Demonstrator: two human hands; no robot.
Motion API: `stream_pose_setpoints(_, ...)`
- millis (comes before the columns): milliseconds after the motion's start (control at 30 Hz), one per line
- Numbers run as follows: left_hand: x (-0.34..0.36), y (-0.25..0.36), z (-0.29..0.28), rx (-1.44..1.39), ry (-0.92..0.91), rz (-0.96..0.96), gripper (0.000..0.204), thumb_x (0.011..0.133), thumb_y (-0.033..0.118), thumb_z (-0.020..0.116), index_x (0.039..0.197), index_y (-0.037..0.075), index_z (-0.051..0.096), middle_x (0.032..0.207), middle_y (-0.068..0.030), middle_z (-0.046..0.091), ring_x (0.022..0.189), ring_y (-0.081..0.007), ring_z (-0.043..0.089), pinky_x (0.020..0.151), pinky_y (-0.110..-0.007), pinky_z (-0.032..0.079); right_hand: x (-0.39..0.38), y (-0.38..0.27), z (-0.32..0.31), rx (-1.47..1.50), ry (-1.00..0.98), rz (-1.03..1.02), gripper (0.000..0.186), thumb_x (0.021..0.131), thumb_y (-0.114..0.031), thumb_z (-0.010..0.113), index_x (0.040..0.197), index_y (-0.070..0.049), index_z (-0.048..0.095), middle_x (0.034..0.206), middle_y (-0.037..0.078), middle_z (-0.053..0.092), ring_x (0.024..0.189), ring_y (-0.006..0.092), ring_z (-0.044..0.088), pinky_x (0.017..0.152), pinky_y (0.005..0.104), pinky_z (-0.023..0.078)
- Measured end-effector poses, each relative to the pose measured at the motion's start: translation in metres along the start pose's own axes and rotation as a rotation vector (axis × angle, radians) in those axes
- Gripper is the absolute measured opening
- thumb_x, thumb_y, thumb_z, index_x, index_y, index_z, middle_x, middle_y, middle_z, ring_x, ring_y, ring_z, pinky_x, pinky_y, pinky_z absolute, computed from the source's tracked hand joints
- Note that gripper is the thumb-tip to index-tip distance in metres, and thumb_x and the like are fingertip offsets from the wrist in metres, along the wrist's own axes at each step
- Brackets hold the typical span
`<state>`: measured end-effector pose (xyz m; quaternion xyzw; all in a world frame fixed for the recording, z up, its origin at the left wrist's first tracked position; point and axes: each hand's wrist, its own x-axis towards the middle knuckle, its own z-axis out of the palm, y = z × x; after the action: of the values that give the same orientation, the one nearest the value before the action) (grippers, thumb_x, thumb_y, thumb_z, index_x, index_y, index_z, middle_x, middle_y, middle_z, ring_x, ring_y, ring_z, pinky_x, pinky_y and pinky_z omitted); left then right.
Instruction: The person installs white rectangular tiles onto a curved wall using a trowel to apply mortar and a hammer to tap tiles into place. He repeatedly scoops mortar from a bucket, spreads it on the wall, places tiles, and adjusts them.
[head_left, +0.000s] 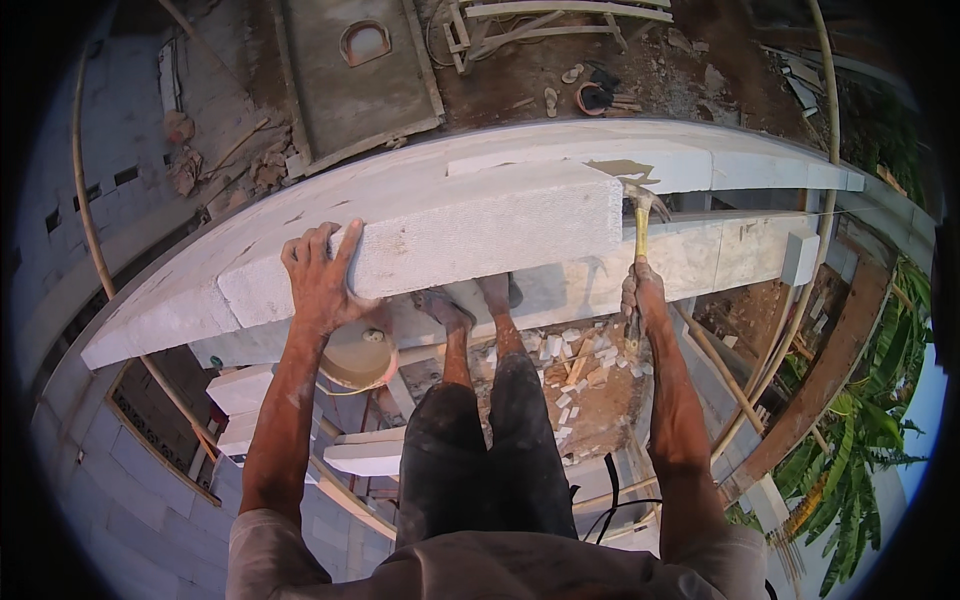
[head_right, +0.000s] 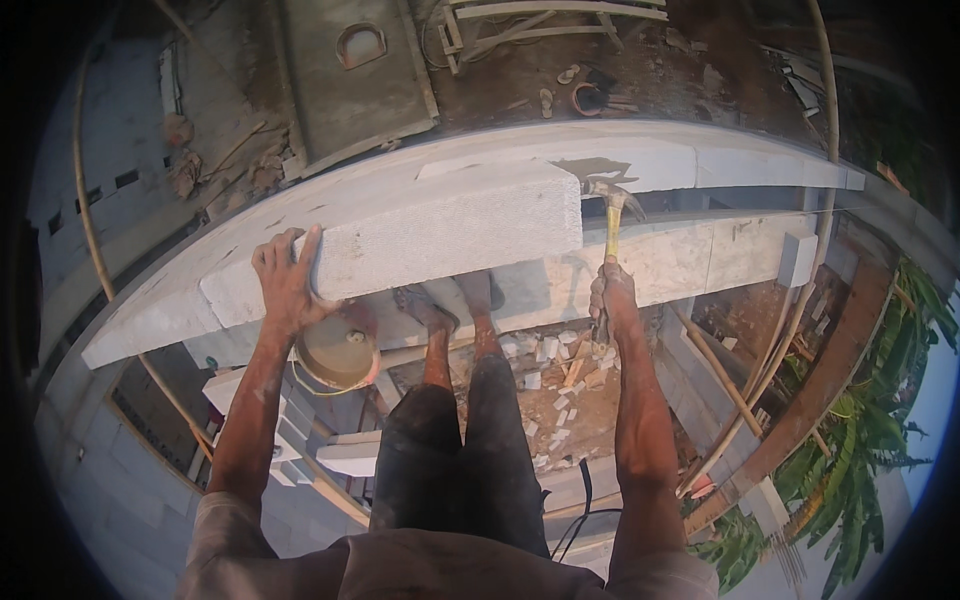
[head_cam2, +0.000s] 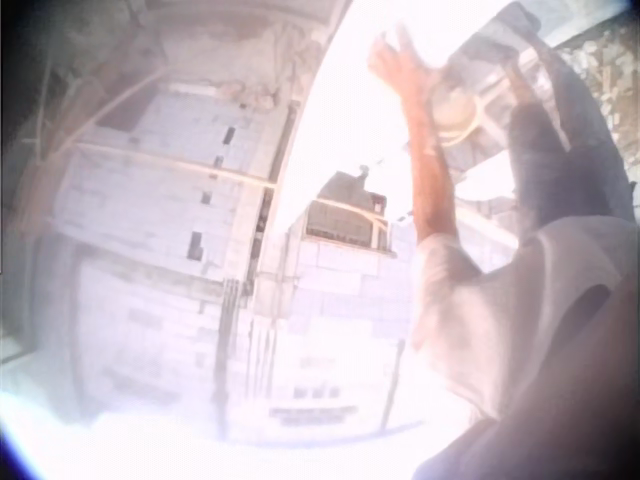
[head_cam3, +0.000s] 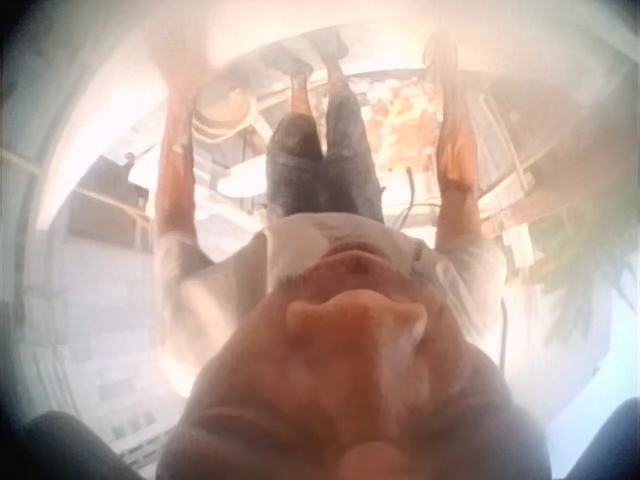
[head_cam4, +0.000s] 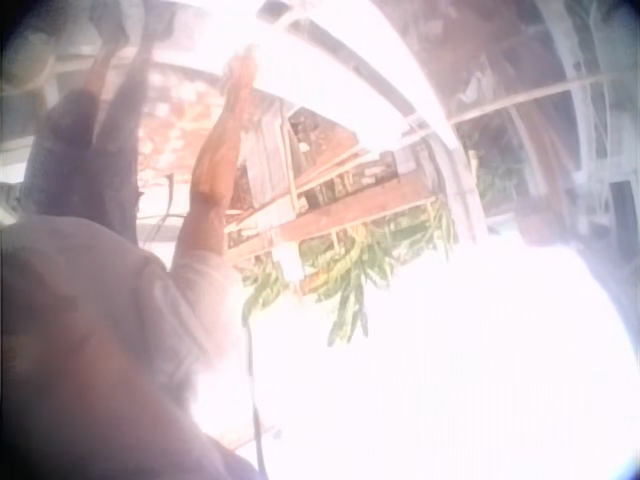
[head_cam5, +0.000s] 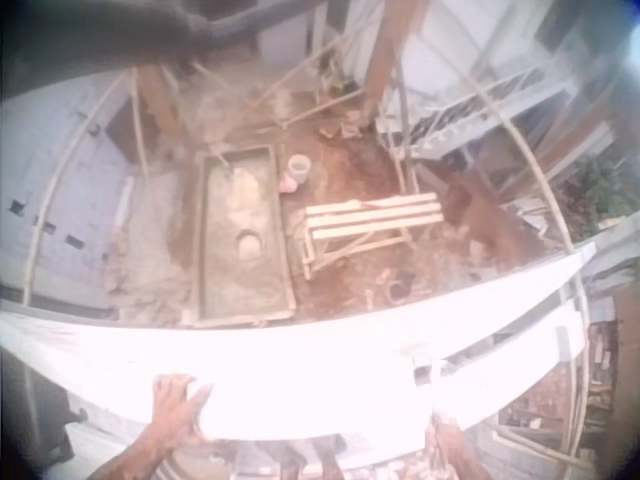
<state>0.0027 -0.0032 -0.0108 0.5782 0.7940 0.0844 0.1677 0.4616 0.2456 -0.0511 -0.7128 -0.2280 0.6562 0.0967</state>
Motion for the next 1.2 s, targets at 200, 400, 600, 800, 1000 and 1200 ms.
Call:
stream_pose_setpoints(200,0.001,-0.003,0.0,0.078,-0.023,0.058,0.122,0.041,0.06,0.087,0.146,0.015,0.045,0.129,-0.0155,0.044,0.122,-0.0354,0.039,0.103,-0.054,0.025,-0.025,-0.058,-0.005,-0.215,0.006,-0.034,0.036,0.105,-0.044,0.044,0.084,-0.014,0.047,0.058,-0.005,0.039,0.041,0.0072,0.038,0.035,0.0252,0.037)
stream_pose_setpoints(400,-0.005,-0.008,0.009,0.118,-0.015,0.067,0.129,0.046,0.082,0.077,0.151,0.017,0.039,0.133,-0.0146,0.042,0.122,-0.0349,0.039,0.103,-0.055,0.025,-0.045,-0.037,-0.057,0.145,0.2,0.022,0.035,0.105,-0.043,0.041,0.084,-0.016,0.044,0.06,-0.004,0.038,0.042,0.0106,0.039,0.036,0.0289,0.039)
stream_pose_setpoints(600,0.003,-0.012,0.004,0.13,0.046,0.176,0.128,0.056,0.084,0.071,0.157,0.021,0.024,0.152,-0.0181,0.029,0.143,-0.0374,0.025,0.112,-0.063,0.017,-0.096,0.048,-0.052,0.004,0.292,0.177,0.03,0.104,-0.039,0.045,0.085,-0.016,0.046,0.06,-0.002,0.044,0.043,0.0109,0.042,0.037,0.0274,0.04)
stream_pose_setpoints(800,0.002,0.062,0.02,0.179,0.011,0.304,0.097,0.064,0.041,0.084,0.148,0.019,0.039,0.156,-0.021,0.022,0.144,-0.0439,0.021,0.112,-0.068,0.017,-0.122,0.114,-0.021,0.098,0.163,0.239,0.03,0.103,-0.037,0.052,0.092,-0.009,0.048,0.058,-0.001,0.044,0.045,0.0117,0.044,0.04,0.0288,0.04)
stream_pose_setpoints(1000,0.023,0.082,0.048,0.23,0.011,0.361,0.063,0.084,0.012,0.068,0.143,0.017,0.048,0.152,-0.0302,0.029,0.138,-0.0531,0.029,0.111,-0.067,0.021,-0.128,0.137,-0.011,0.11,0.075,0.224,0.034,0.099,-0.039,0.059,0.098,-0.005,0.052,0.059,0.0,0.046,0.046,0.0119,0.045,0.042,0.0283,0.04)
stream_pose_setpoints(1200,0.034,0.074,0.02,-0.204,-0.043,0.136,0.048,0.096,0.023,0.056,0.139,0.003,0.05,0.147,-0.0303,0.039,0.137,-0.0495,0.035,0.113,-0.055,0.03,-0.141,0.151,-0.021,-0.068,0.162,0.255,0.033,0.098,-0.038,0.06,0.086,-0.009,0.052,0.058,0.001,0.046,0.045,0.0118,0.044,0.04,0.0292,0.041)
